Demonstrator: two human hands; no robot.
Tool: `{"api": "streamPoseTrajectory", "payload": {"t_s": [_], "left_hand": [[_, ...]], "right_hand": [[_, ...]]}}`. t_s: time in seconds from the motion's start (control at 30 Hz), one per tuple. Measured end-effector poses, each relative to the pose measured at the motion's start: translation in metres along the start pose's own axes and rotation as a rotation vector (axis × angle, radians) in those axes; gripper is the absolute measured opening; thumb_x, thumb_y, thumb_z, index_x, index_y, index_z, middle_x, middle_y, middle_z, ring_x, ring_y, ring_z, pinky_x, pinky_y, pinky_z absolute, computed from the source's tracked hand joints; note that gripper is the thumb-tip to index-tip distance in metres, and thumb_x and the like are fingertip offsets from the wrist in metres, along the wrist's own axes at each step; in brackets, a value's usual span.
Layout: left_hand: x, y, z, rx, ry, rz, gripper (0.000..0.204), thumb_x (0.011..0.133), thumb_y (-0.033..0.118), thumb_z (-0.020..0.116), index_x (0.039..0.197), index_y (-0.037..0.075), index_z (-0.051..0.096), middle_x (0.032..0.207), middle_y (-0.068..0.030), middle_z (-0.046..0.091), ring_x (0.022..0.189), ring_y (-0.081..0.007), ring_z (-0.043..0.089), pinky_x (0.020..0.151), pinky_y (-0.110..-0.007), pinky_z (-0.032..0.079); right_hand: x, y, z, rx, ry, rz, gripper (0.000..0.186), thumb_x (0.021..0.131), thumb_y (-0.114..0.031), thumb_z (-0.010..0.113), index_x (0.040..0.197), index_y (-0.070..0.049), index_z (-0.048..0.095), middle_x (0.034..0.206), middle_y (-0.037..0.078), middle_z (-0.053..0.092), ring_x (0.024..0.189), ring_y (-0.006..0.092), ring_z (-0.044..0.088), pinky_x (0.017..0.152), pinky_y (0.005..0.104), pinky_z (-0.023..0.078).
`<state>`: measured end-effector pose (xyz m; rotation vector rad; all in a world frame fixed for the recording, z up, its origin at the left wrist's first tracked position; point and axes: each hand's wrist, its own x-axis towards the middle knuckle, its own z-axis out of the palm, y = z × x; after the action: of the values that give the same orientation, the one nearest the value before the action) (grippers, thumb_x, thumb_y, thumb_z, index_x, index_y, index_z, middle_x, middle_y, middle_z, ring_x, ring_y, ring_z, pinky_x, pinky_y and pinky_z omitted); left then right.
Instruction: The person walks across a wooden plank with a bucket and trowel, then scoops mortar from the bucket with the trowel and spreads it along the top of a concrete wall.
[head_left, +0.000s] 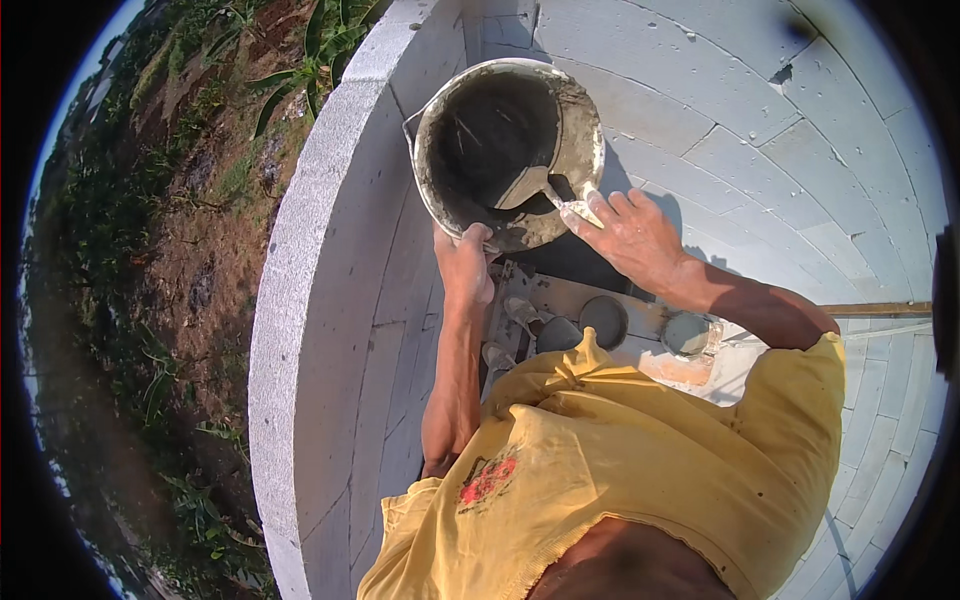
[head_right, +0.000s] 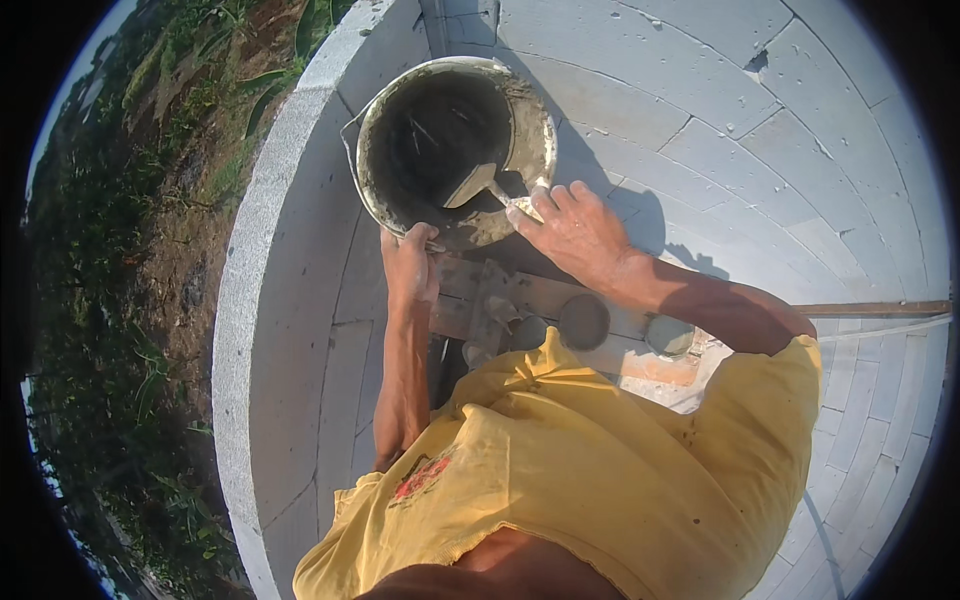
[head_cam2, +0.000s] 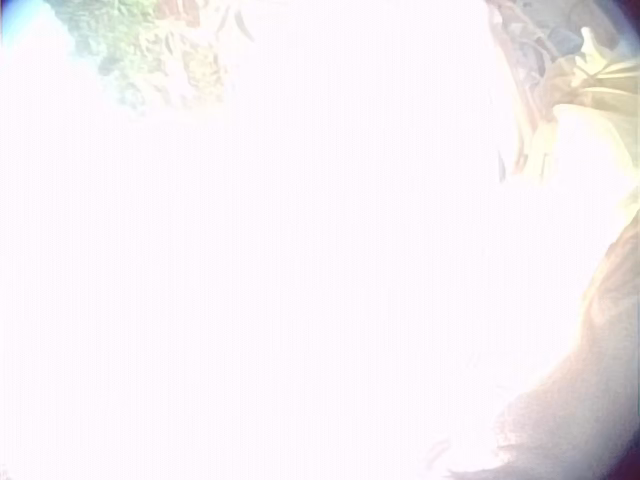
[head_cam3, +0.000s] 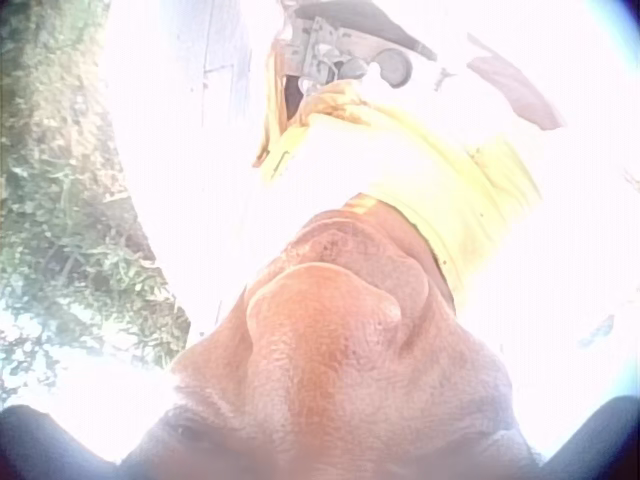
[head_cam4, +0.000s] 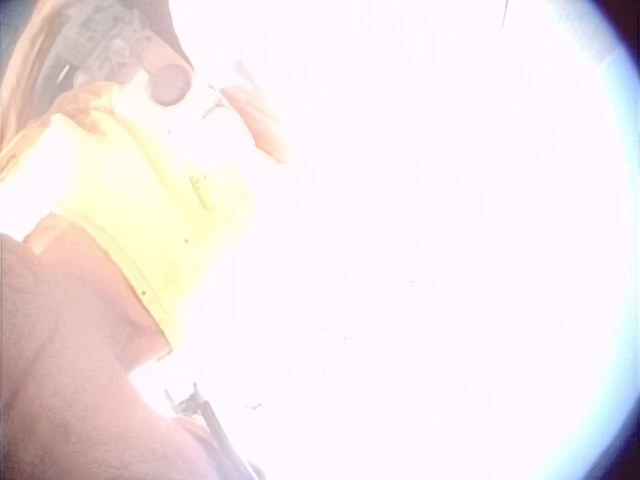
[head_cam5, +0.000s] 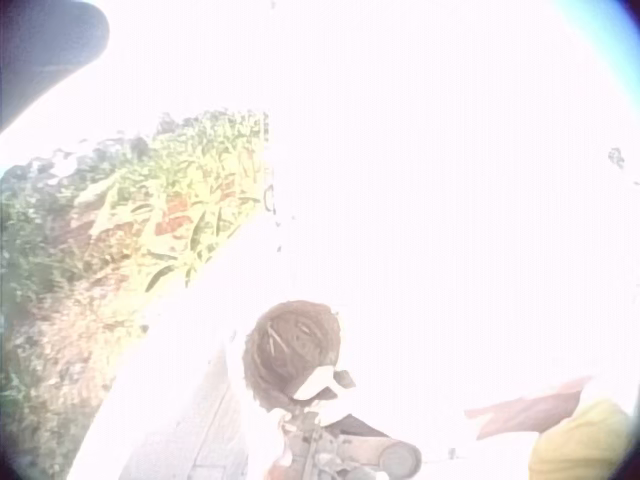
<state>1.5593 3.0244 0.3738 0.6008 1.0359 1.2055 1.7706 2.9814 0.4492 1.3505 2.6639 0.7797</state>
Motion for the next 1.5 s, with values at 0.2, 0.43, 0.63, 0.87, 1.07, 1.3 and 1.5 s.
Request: {"api": "streamPoseTrajectory", "payload": {"t_s": [0.2, 0.43, 0.63, 0.87, 1.07, 1.3, 1.5], "left_hand": [[0.013, -0.006, -0.009, 0.063, 0.007, -0.011, 0.029, 0.076, 0.000, 0.048, 0.106, 0.001, 0.048, 0.094, -0.0088, 0.057, 0.080, -0.0186, 0.060, 0.069, -0.034, 0.052], [0.004, -0.012, -0.010, -0.058, 0.048, -0.047, 0.029, 0.076, 0.002, 0.049, 0.105, 0.001, 0.047, 0.090, -0.0071, 0.056, 0.074, -0.0165, 0.059, 0.066, -0.031, 0.051], [-0.001, -0.013, 0.005, 0.115, 0.064, -0.032, 0.045, 0.073, -0.004, 0.049, 0.117, 0.000, 0.044, 0.096, -0.0076, 0.055, 0.082, -0.0152, 0.055, 0.073, -0.029, 0.047], [0.001, -0.020, 0.012, 0.040, 0.067, 0.121, 0.063, 0.072, -0.008, 0.047, 0.133, -0.001, 0.034, 0.115, -0.0123, 0.052, 0.101, -0.0194, 0.052, 0.088, -0.028, 0.040], [0.007, -0.021, 0.015, 0.038, 0.060, 0.247, 0.065, 0.073, -0.010, 0.047, 0.136, 0.000, 0.032, 0.112, -0.0112, 0.051, 0.097, -0.0180, 0.052, 0.085, -0.028, 0.042], [0.003, -0.022, 0.018, 0.068, 0.033, 0.318, 0.080, 0.072, -0.015, 0.041, 0.146, 0.004, 0.019, 0.138, -0.0146, 0.037, 0.123, -0.0221, 0.042, 0.100, -0.028, 0.032], [0.004, -0.016, 0.028, 0.247, 0.015, 0.469, 0.079, 0.073, -0.015, 0.042, 0.146, 0.007, 0.023, 0.142, -0.0151, 0.036, 0.126, -0.0234, 0.040, 0.104, -0.030, 0.031]], "right_hand": [[0.024, 0.017, -0.026, -0.155, 0.082, 0.015, 0.034, 0.081, -0.015, 0.056, 0.114, -0.018, 0.062, 0.100, 0.004, 0.059, 0.085, 0.0170, 0.054, 0.075, 0.0292, 0.040], [-0.012, 0.022, -0.007, -0.091, -0.114, -0.119, 0.036, 0.081, -0.016, 0.056, 0.117, -0.018, 0.060, 0.106, 0.006, 0.058, 0.092, 0.0174, 0.054, 0.079, 0.0306, 0.041], [0.028, 0.026, -0.019, -0.184, -0.016, 0.078, 0.046, 0.082, -0.012, 0.057, 0.127, -0.019, 0.053, 0.110, 0.010, 0.058, 0.082, 0.0200, 0.059, 0.080, 0.0331, 0.041], [0.003, 0.009, 0.004, 0.002, -0.388, 0.204, 0.048, 0.080, -0.009, 0.058, 0.128, -0.016, 0.052, 0.105, 0.012, 0.057, 0.082, 0.0212, 0.060, 0.077, 0.0332, 0.041], [0.027, 0.022, -0.006, -0.080, -0.147, 0.219, 0.049, 0.080, -0.007, 0.058, 0.128, -0.015, 0.052, 0.098, 0.011, 0.057, 0.081, 0.0188, 0.060, 0.074, 0.0327, 0.042], [0.021, 0.013, -0.003, 0.043, -0.350, 0.241, 0.053, 0.076, -0.007, 0.062, 0.128, -0.010, 0.051, 0.094, 0.011, 0.059, 0.078, 0.0226, 0.064, 0.069, 0.0323, 0.044], [0.050, 0.036, -0.024, 0.044, -0.280, 0.347, 0.047, 0.076, -0.006, 0.061, 0.123, -0.007, 0.055, 0.092, 0.016, 0.063, 0.078, 0.0248, 0.066, 0.067, 0.0353, 0.050]]}}
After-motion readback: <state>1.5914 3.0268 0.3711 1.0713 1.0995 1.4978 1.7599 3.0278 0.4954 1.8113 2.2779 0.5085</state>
